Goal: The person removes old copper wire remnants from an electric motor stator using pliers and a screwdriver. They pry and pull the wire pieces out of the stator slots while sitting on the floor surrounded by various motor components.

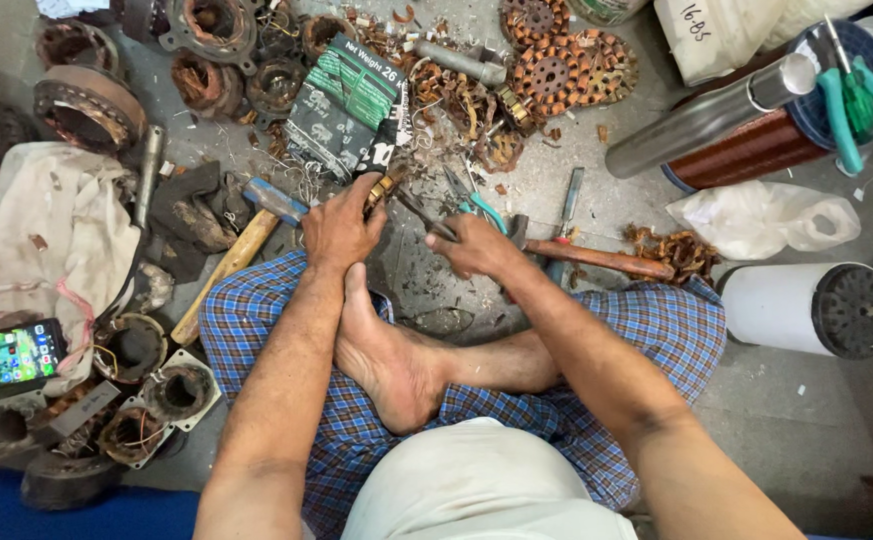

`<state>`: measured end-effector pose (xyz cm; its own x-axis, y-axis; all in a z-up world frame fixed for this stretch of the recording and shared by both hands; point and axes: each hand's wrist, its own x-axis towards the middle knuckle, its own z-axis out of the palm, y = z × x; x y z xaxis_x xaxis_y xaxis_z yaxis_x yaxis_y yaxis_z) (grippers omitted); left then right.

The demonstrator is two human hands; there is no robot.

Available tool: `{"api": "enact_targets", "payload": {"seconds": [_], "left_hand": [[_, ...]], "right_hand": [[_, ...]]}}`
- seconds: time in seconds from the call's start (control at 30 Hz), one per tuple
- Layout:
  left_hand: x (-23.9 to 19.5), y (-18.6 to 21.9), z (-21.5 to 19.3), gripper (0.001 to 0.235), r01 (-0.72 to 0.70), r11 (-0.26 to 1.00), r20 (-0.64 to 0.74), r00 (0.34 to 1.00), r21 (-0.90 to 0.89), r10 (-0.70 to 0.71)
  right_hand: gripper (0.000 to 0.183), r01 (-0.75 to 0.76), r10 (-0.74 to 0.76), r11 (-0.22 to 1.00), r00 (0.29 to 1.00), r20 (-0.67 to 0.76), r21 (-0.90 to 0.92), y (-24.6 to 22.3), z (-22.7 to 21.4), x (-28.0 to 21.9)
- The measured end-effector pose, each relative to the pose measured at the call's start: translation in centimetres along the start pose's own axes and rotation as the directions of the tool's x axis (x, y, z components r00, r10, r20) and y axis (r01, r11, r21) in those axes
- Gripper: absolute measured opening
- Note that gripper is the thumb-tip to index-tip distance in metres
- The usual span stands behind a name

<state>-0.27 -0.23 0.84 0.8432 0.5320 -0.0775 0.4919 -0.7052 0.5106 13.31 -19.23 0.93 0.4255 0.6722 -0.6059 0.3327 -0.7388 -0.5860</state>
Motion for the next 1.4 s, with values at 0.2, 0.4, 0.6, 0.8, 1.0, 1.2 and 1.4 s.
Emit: {"api": "enact_targets", "payload": {"seconds": [0.2,0.4,0.6,0.8,1.0,1.2,1.4], "left_hand": [[0.2,-0.1,0.2,0.054,0.017,1.0,0.053,0.998,0.004,-0.017],[0.4,-0.9,1.2,0.056,0.033,0.985,0.118,0.993,-0.17,-0.013],[0.7,-0.8,1.0,0.074,0.029,0.981,0.115,0.993,-0.192,-0.006],[0.5,-0.2,0.4,0.09,0.013,0.979,0.094,0.996,-0.202,0.006],[-0.1,-0.5,-0.1,0.094,0.013,0.974,0.119,0.993,-0.225,0.014],[0.1,0.2,-0.5,0.123,0.015,0.929,0.146,0.988,-0.37,0.042],[0.5,-0.2,-0.3,0.146,-0.068,0.901,0.086,0.989,-0.429,0.116]], "right_hand": [[0.038,0.036,-0.037,0.999,0.999,0.024,0.031,0.6,0.4,0.0],[0.038,0.079,-0.086,0.996,0.986,0.145,0.051,2.1,0.0,-2.4],[0.04,0.222,-0.224,0.975,0.973,-0.057,-0.027,1.4,-4.8,-5.8],[0.036,0.16,-0.182,0.759,0.983,0.03,-0.631,-2.3,-4.8,-3.3],[0.034,0.225,-0.361,0.884,0.885,-0.295,-0.409,-4.3,-4.5,-3.6],[0.017,0.112,-0.204,0.897,0.963,-0.176,-0.428,-3.4,-4.4,-4.2],[0.012,0.101,-0.115,0.878,0.993,-0.003,-0.469,-2.6,-3.6,-3.7]]}}
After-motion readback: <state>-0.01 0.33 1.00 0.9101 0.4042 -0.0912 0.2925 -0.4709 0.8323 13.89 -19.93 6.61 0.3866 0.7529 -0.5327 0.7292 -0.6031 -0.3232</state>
